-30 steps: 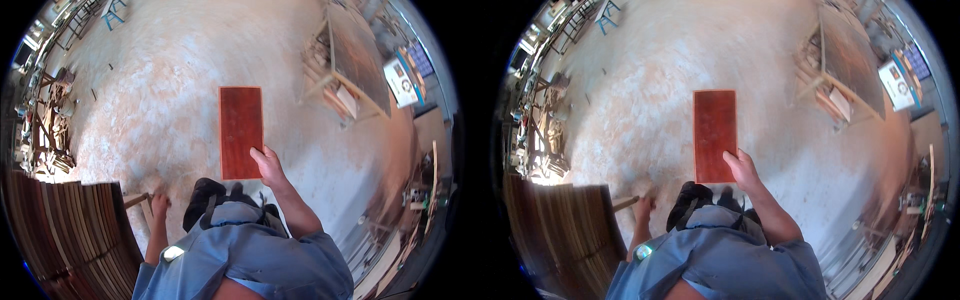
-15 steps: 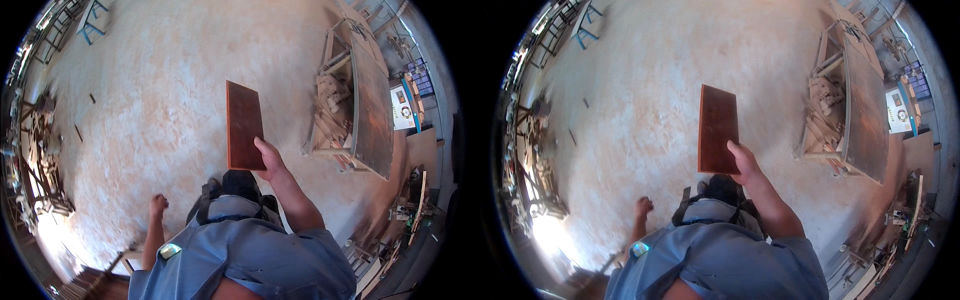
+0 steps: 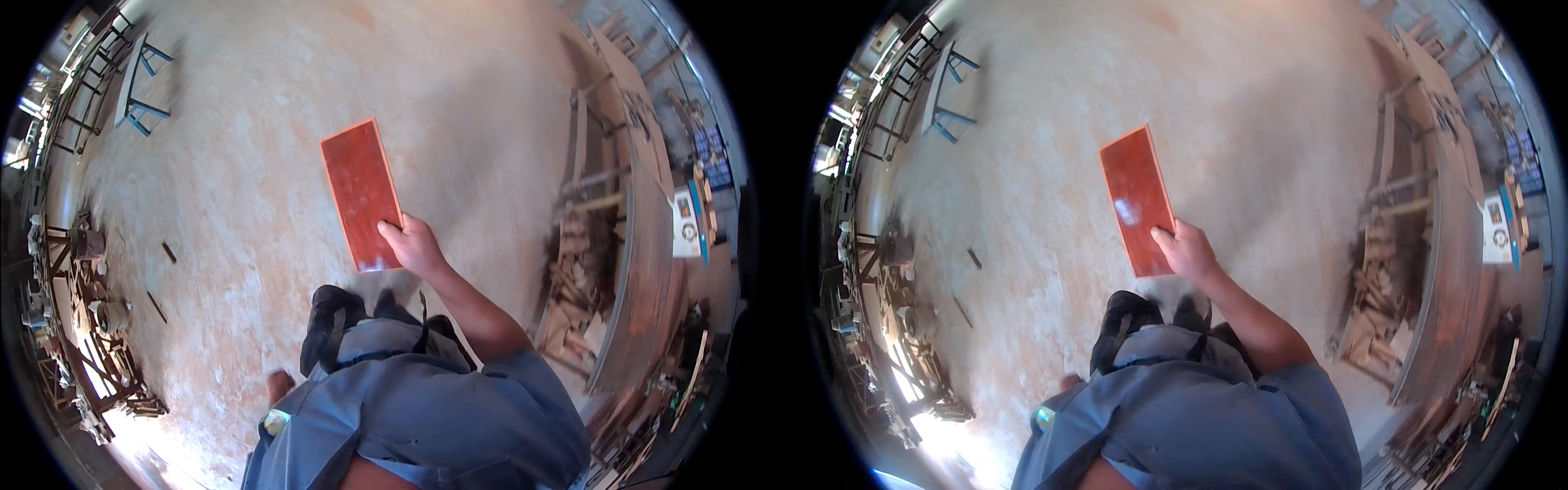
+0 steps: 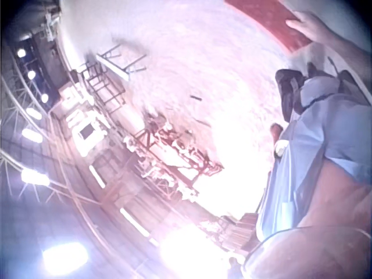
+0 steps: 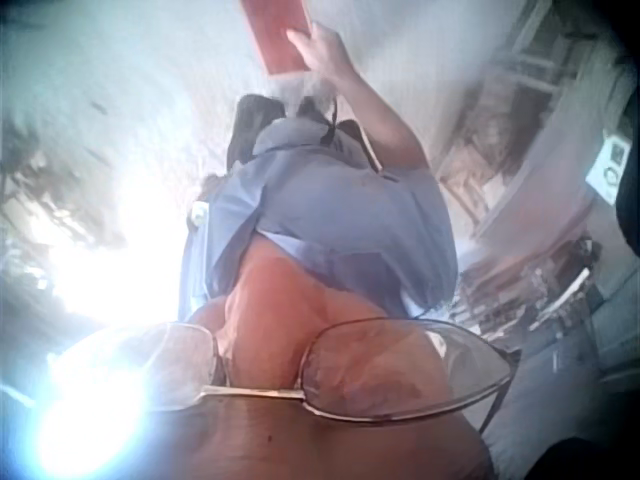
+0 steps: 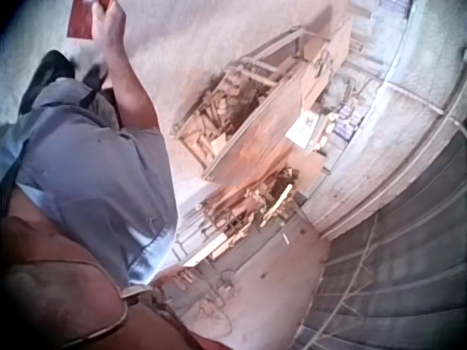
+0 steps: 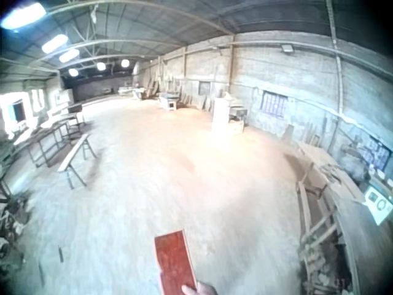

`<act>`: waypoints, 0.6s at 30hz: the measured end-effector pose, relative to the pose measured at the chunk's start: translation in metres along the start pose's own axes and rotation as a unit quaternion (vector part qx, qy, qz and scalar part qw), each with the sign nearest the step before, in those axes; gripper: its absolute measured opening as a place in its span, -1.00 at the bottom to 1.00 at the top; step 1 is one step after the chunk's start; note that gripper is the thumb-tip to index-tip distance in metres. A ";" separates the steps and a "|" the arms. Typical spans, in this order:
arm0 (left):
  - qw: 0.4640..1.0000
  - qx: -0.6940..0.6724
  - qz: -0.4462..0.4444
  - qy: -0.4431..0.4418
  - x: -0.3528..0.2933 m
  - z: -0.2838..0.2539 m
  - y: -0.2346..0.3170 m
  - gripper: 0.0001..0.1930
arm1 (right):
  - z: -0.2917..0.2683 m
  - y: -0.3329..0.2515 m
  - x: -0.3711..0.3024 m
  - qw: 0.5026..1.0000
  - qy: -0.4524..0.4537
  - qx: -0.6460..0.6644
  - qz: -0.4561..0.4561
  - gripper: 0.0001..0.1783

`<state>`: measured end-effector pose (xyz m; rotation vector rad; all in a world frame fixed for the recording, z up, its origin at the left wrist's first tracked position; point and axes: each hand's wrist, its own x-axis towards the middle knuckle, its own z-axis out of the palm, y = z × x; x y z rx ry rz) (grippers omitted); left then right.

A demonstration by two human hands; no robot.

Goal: The person assembles wooden boxes by fitting panels into carved frames. They move between worktables, use a sanding machine to smooth edges, and repeatedly test-fit components before placing them on the table.

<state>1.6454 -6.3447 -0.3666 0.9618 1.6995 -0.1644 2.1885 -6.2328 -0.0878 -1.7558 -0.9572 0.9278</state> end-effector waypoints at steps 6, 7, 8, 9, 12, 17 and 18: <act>0.991 0.127 -0.007 -0.036 0.079 -0.030 0.130 -0.79 | 0.042 -0.050 0.237 0.998 -0.052 0.007 -0.023 -0.62; 0.993 0.113 -0.014 -0.030 0.100 -0.044 0.160 -0.80 | 0.049 -0.060 0.282 0.998 -0.052 0.002 -0.038 -0.62; 0.995 0.094 -0.018 -0.024 0.128 -0.060 0.199 -0.80 | 0.053 -0.070 0.319 0.998 -0.058 -0.001 -0.004 -0.63; 0.998 0.061 -0.022 -0.015 0.164 -0.089 0.252 -0.80 | 0.050 -0.084 0.352 0.999 -0.039 -0.006 -0.005 -0.63; 0.992 -0.121 0.006 0.041 0.265 -0.170 0.448 -0.81 | 0.047 -0.124 0.452 0.999 0.002 0.004 0.033 -0.65; 0.958 -0.170 0.197 0.123 0.356 -0.325 0.762 -0.58 | 0.063 -0.148 0.637 0.976 -0.009 0.199 0.086 -0.63; 0.947 -0.174 0.228 0.146 0.374 -0.346 0.823 -0.63 | 0.063 -0.152 0.678 0.968 -0.002 0.231 0.097 -0.63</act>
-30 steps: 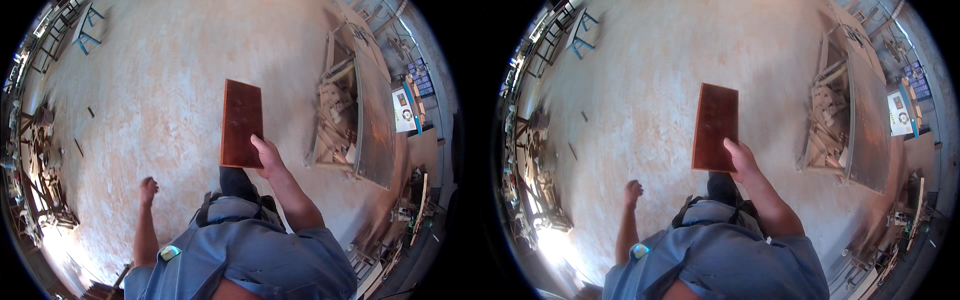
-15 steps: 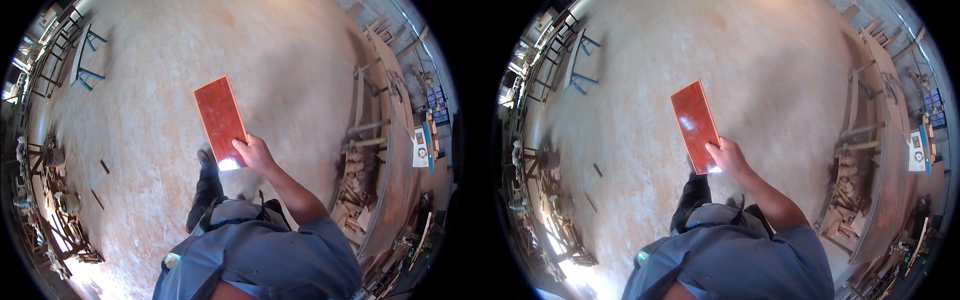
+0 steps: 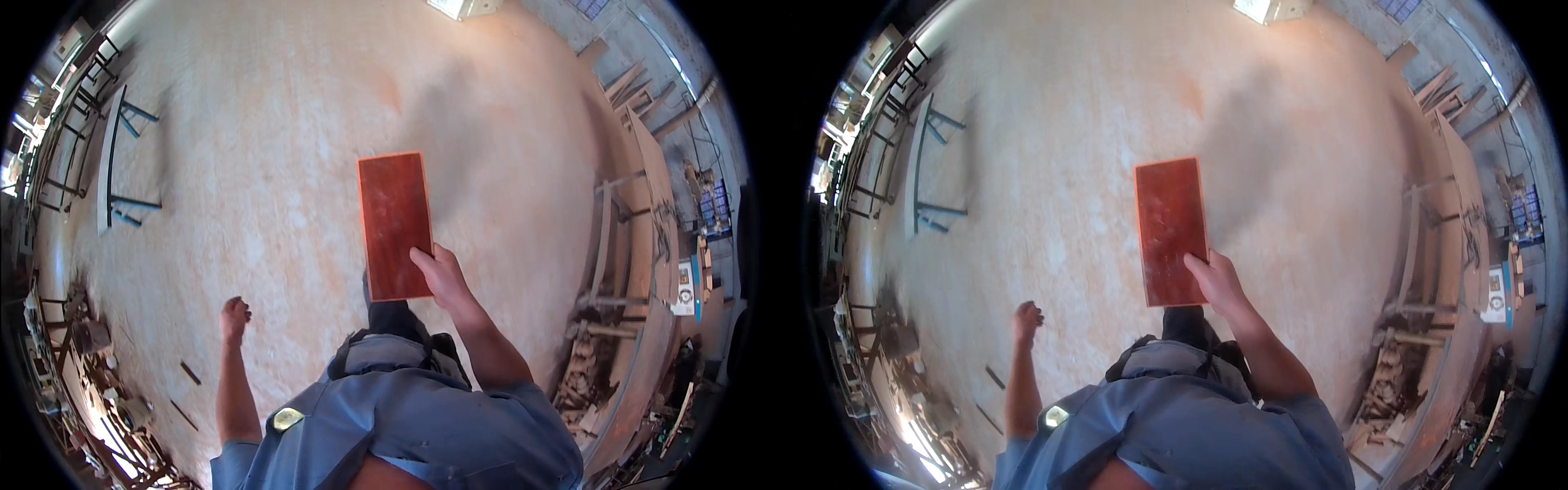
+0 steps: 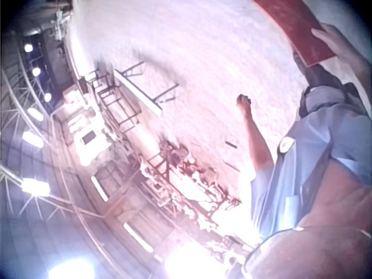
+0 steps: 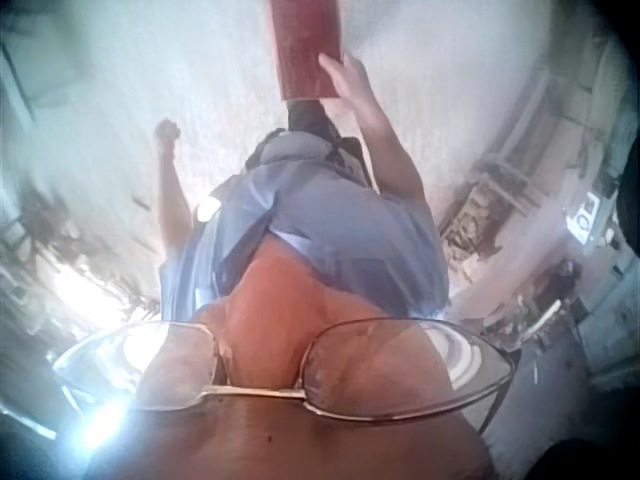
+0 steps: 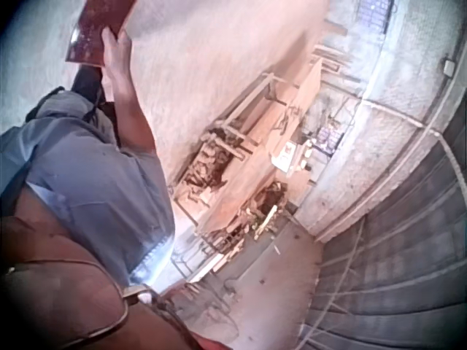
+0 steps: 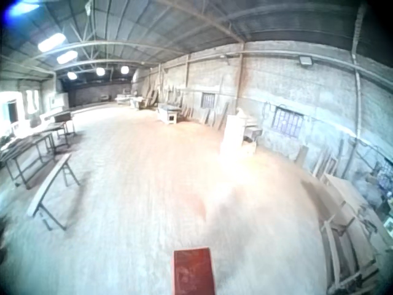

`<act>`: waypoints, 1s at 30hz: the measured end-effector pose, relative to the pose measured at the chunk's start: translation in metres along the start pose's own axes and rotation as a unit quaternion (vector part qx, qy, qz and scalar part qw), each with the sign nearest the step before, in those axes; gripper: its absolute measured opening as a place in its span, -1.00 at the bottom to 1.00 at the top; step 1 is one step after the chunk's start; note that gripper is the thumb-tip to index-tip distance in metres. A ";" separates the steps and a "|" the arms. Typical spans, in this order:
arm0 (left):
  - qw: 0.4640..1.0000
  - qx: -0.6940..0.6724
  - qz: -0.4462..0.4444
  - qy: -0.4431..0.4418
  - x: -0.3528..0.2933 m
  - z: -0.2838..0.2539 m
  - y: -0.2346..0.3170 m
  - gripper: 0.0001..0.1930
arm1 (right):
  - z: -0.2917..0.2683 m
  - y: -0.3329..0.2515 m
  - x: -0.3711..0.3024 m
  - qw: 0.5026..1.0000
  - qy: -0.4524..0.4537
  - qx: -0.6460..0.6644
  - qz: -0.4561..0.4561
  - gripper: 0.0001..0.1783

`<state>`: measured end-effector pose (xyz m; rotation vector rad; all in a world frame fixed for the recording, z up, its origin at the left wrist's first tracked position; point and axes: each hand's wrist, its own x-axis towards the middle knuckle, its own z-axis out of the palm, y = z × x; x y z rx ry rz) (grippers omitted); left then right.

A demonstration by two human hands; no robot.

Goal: The person assembles wooden boxes by fitting panels into carved frames. They move between worktables, use a sanding machine to smooth edges, and repeatedly test-fit components before placing them on the table.

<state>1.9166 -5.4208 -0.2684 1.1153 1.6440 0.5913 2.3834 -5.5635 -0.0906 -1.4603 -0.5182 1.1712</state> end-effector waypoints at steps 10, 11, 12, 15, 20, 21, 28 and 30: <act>0.883 0.427 0.003 -0.194 0.215 0.055 0.050 -0.76 | 0.072 -0.150 0.410 0.994 -0.003 0.091 0.068 -0.62; 0.885 0.412 -0.037 -0.213 0.215 0.066 0.052 -0.76 | 0.086 -0.164 0.453 0.993 0.009 0.082 0.082 -0.62; 0.892 0.386 -0.081 -0.222 0.231 0.080 0.062 -0.77 | 0.093 -0.173 0.497 0.998 0.011 0.046 0.050 -0.62; 0.894 0.351 -0.148 -0.235 0.311 0.109 0.108 -0.78 | 0.083 -0.183 0.636 0.991 0.032 -0.128 -0.010 -0.63; 0.926 0.272 -0.177 -0.194 0.532 0.136 0.224 -0.81 | 0.022 -0.145 0.795 0.826 0.122 -0.549 0.031 -0.54; 0.941 0.225 -0.186 -0.172 0.598 0.144 0.260 -0.82 | 0.008 -0.146 0.810 0.802 0.108 -0.580 0.095 -0.51; 0.999 0.003 -0.020 0.042 0.975 0.133 0.587 -0.69 | 0.018 -0.158 0.957 0.772 0.037 -0.581 0.255 -0.47; 0.999 -0.005 0.028 0.039 1.059 0.144 0.657 -0.68 | 0.026 -0.168 1.023 0.770 0.039 -0.557 0.308 -0.47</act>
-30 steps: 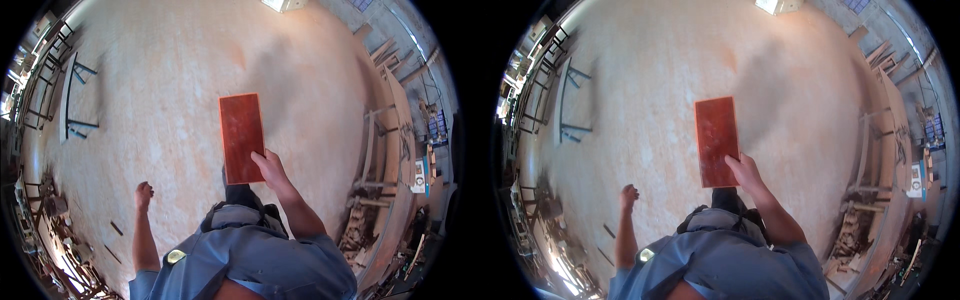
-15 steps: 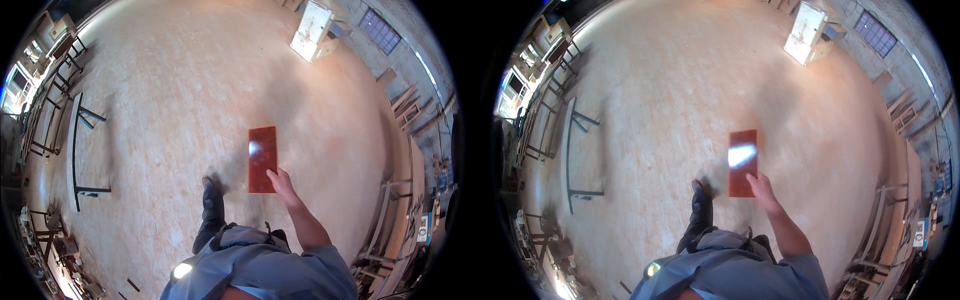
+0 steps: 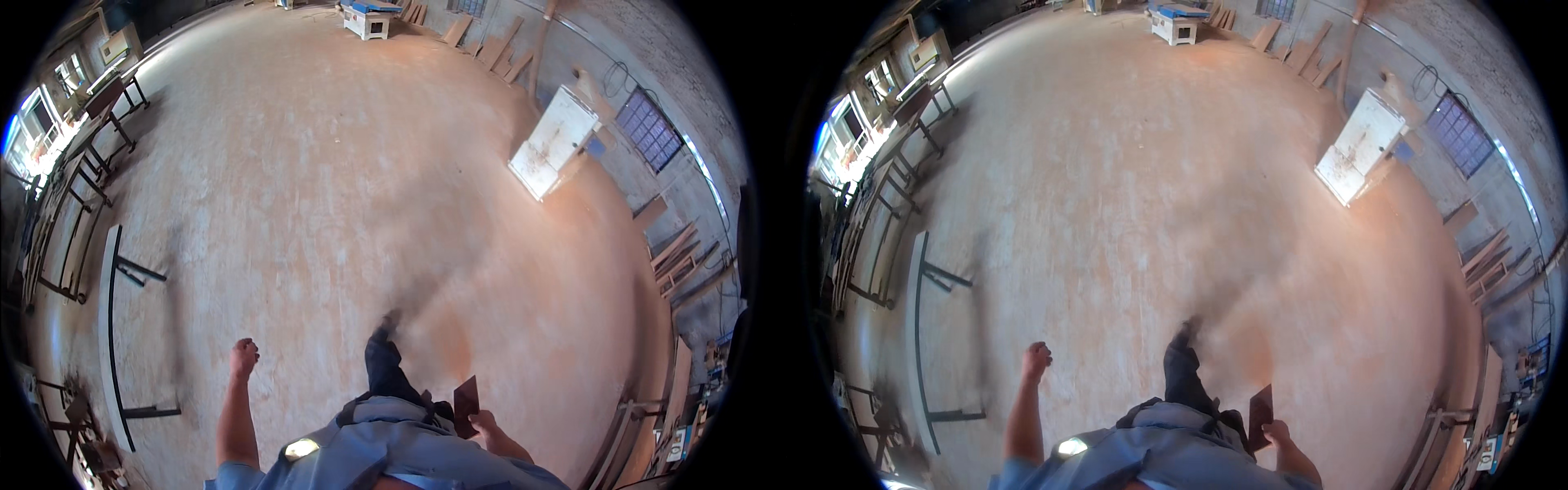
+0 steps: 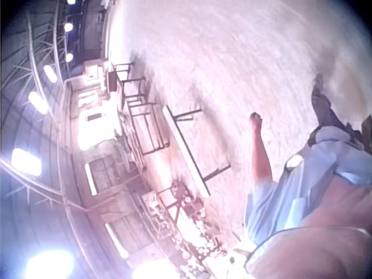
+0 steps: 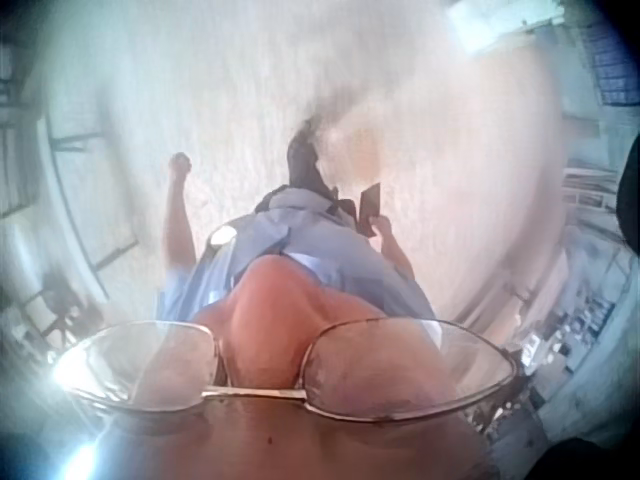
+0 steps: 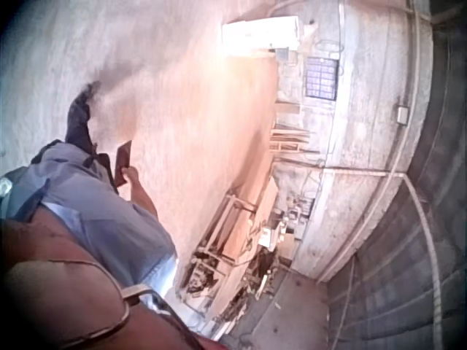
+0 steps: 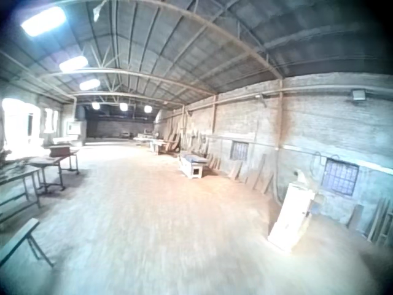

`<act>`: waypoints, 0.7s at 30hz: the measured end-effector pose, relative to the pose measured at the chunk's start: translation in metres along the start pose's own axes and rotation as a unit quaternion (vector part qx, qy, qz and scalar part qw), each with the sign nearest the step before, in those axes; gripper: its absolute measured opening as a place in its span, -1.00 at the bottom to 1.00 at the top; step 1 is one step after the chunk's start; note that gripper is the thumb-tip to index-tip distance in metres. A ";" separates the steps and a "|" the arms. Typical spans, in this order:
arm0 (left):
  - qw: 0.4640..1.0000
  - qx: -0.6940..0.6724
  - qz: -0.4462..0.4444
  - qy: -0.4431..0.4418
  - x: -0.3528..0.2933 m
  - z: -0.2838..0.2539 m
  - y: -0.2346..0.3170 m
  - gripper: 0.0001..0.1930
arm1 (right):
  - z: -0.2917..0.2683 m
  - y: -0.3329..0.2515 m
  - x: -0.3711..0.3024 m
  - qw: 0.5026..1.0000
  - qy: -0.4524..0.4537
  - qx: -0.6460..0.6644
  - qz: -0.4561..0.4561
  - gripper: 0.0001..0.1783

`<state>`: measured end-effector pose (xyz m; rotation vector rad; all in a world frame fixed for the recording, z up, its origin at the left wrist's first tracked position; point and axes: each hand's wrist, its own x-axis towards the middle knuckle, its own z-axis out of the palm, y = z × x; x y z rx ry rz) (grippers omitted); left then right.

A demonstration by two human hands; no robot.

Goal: The person assembles wooden boxes by fitting panels into carved frames. They move between worktables, use a sanding machine to smooth edges, and repeatedly test-fit components before placing them on the table.

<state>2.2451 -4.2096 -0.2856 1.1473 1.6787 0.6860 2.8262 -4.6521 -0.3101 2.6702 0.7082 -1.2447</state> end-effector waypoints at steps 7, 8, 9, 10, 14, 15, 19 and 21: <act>0.940 0.297 -0.065 -0.156 0.150 0.056 0.053 -0.82 | -0.149 -0.225 0.215 0.993 0.040 -0.024 -0.108 -0.54; 0.927 0.309 -0.025 -0.212 0.149 0.067 0.042 -0.79 | -0.194 -0.276 0.226 0.989 0.063 -0.005 -0.132 -0.54; 0.915 0.314 -0.026 -0.253 0.152 0.083 0.042 -0.80 | -0.243 -0.331 0.230 0.984 0.091 0.016 -0.154 -0.55; 0.901 0.326 -0.057 -0.279 0.167 0.100 0.057 -0.80 | -0.280 -0.370 0.254 0.984 0.108 0.020 -0.143 -0.55; 0.871 0.347 -0.158 -0.309 0.252 0.154 0.086 -0.81 | -0.408 -0.530 0.349 0.975 0.150 0.030 -0.160 -0.52; 0.869 0.349 -0.165 -0.309 0.292 0.169 0.100 -0.82 | -0.435 -0.563 0.377 0.969 0.169 0.032 -0.176 -0.53; 0.865 0.366 -0.156 -0.307 0.484 0.204 0.180 -0.83 | -0.489 -0.642 0.442 0.980 0.173 0.020 -0.098 -0.52; 0.880 0.358 -0.163 -0.265 0.597 0.223 0.240 -0.83 | -0.506 -0.672 0.471 0.986 0.152 0.017 -0.062 -0.45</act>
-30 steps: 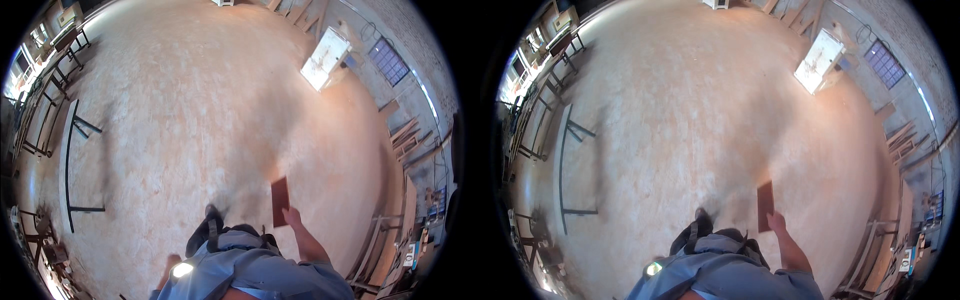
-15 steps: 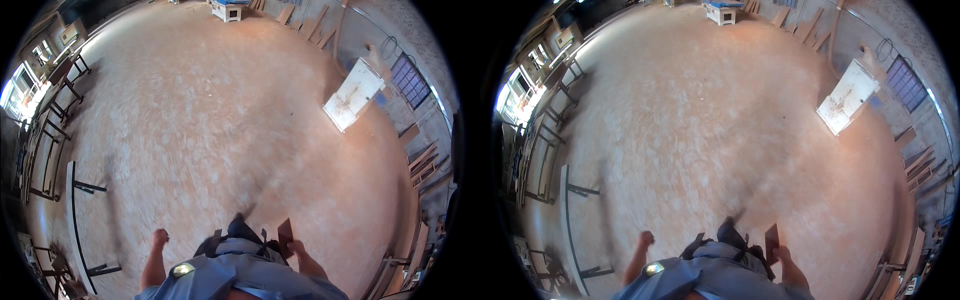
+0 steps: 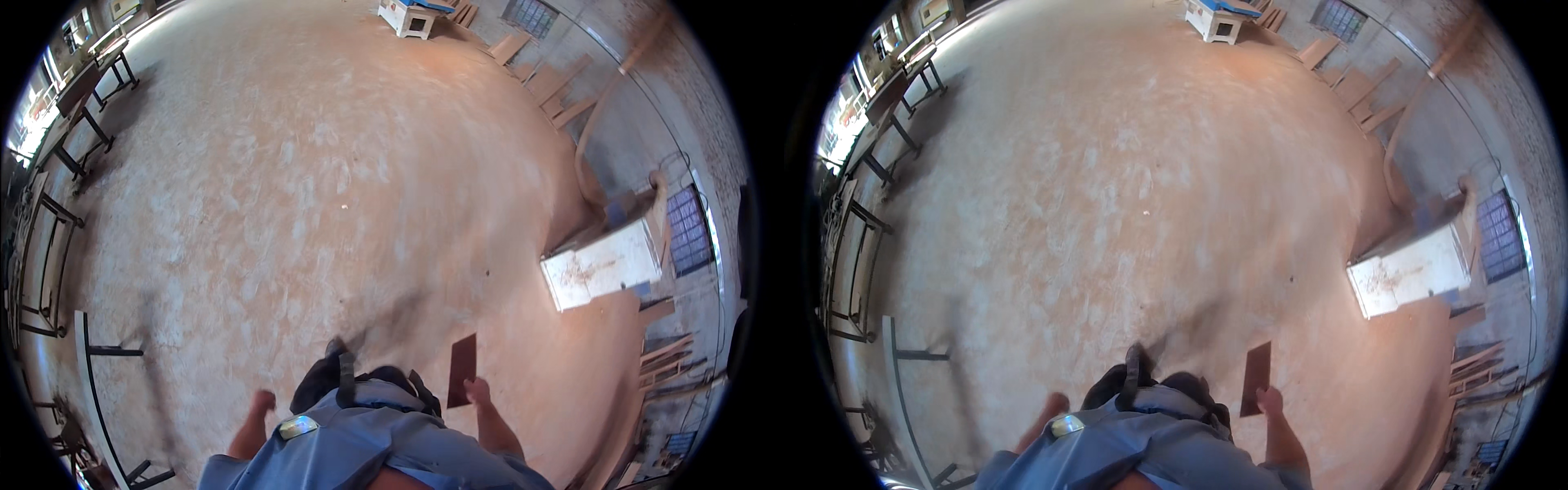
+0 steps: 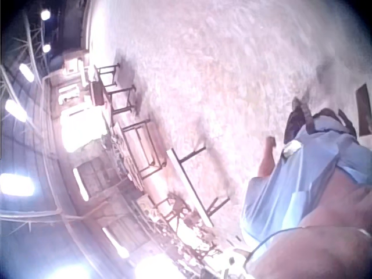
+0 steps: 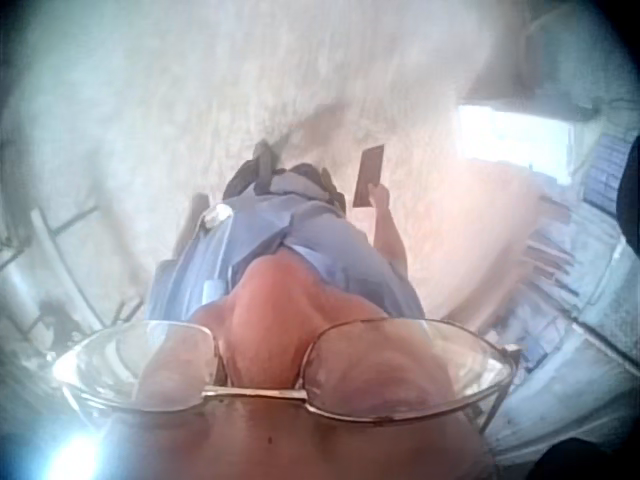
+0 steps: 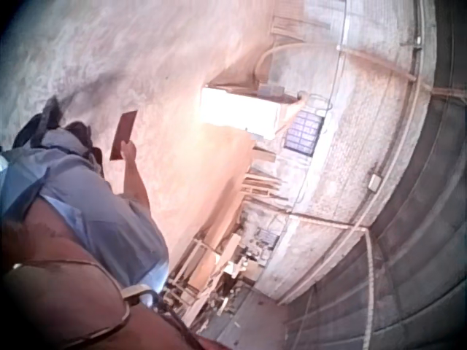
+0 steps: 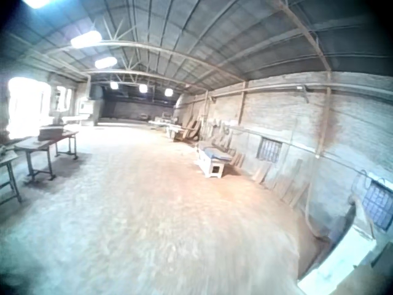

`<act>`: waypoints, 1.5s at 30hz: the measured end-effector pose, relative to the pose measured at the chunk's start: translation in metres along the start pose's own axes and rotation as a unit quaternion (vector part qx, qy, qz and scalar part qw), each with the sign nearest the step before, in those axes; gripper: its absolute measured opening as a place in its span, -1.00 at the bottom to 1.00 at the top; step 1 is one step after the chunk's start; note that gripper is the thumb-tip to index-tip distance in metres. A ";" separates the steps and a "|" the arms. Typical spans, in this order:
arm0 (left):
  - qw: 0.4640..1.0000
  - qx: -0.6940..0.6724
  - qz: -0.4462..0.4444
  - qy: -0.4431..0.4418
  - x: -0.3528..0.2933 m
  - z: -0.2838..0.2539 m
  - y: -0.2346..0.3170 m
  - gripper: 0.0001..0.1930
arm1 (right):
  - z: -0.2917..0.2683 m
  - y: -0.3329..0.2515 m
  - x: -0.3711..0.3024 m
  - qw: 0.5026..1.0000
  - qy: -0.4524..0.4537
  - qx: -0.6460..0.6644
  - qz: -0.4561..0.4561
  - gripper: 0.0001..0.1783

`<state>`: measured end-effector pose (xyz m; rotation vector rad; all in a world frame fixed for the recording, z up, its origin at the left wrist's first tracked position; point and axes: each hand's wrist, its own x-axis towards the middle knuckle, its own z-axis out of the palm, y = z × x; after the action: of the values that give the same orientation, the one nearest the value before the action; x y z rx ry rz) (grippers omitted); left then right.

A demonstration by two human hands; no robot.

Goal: The person assembles wooden boxes by fitting panels into carved frames. They move between worktables, use a sanding machine to smooth edges, and repeatedly test-fit components before placing them on the table.

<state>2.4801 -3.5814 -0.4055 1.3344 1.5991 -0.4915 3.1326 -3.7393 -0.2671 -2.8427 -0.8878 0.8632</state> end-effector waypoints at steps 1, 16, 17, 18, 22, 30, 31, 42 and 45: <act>0.998 -0.041 -0.021 0.037 0.028 -0.054 0.044 -0.84 | -0.006 -0.019 0.016 0.999 -0.027 -0.031 -0.022 -0.48; 0.993 0.109 0.039 0.030 0.359 -0.476 0.419 -0.87 | -0.118 -0.404 0.510 0.997 -0.035 0.016 -0.074 -0.51; 0.908 0.312 0.267 0.080 0.361 -0.477 0.433 -0.87 | -0.156 -0.450 0.547 0.997 -0.028 0.016 -0.063 -0.51; 0.941 0.247 0.229 0.037 0.373 -0.479 0.455 -0.86 | -0.192 -0.491 0.590 0.998 -0.011 0.027 -0.060 -0.53; 0.996 0.063 0.023 -0.059 0.429 -0.514 0.531 -0.85 | -0.287 -0.651 0.747 0.991 0.056 0.072 -0.102 -0.55; 0.982 0.032 0.148 0.112 0.724 -0.813 0.755 -0.83 | -0.357 -0.814 0.941 0.998 -0.011 0.045 -0.052 -0.50; 0.979 -0.080 0.111 0.150 0.730 -0.891 0.870 -0.82 | -0.366 -0.821 0.959 0.999 -0.015 0.031 -0.018 -0.48; 0.951 -0.248 0.032 0.180 0.882 -1.212 1.177 -0.77 | -0.517 -1.144 1.368 0.983 0.045 0.130 -0.123 -0.38; 0.931 0.310 0.186 0.050 0.928 -1.167 1.154 -0.81 | -0.654 -1.314 1.427 0.910 -0.003 0.405 -0.089 -0.48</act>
<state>3.1089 -1.8047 -0.3585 2.1167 1.2602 -0.7343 3.7713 -1.7966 -0.1680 -2.0094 -0.5770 0.9310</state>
